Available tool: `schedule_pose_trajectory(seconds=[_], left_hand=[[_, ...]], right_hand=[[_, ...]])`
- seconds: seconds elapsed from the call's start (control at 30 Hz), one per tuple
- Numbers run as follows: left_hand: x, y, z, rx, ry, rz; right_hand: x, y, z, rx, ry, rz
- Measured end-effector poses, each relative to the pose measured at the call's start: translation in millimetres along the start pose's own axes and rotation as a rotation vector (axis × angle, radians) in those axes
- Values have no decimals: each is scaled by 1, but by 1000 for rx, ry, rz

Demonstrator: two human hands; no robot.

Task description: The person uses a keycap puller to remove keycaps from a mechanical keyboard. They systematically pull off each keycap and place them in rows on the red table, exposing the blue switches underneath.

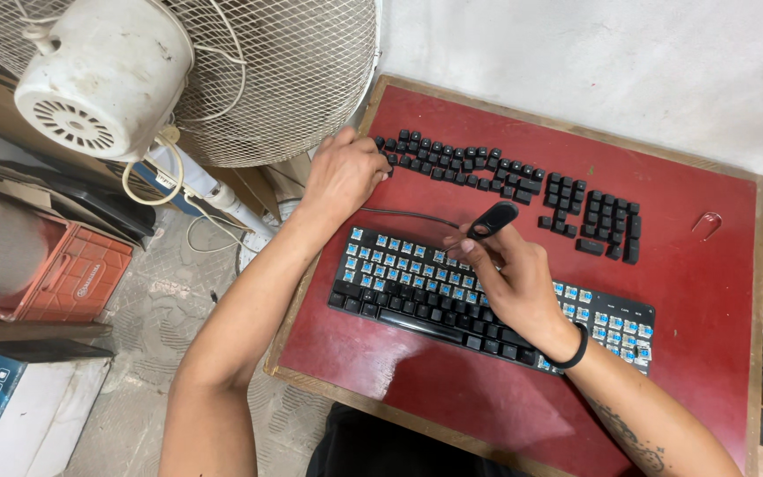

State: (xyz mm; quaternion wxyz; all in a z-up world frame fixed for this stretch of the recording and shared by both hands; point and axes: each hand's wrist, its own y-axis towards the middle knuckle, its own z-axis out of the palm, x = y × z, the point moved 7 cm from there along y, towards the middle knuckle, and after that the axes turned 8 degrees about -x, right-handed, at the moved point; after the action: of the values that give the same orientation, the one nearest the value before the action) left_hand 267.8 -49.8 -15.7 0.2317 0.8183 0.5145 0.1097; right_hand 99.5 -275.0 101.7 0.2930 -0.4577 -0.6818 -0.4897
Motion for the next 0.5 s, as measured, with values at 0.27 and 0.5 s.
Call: schedule_pose_trajectory(seconds=[0.27,0.5], left_hand=[[-17,-30,-47,-78,-150,-42],[-74,-96,-118,-20,-657,-60]], right_hand=[[-7,-5,13,87,-13,24],[-3,-20,50,223,-69,-45]])
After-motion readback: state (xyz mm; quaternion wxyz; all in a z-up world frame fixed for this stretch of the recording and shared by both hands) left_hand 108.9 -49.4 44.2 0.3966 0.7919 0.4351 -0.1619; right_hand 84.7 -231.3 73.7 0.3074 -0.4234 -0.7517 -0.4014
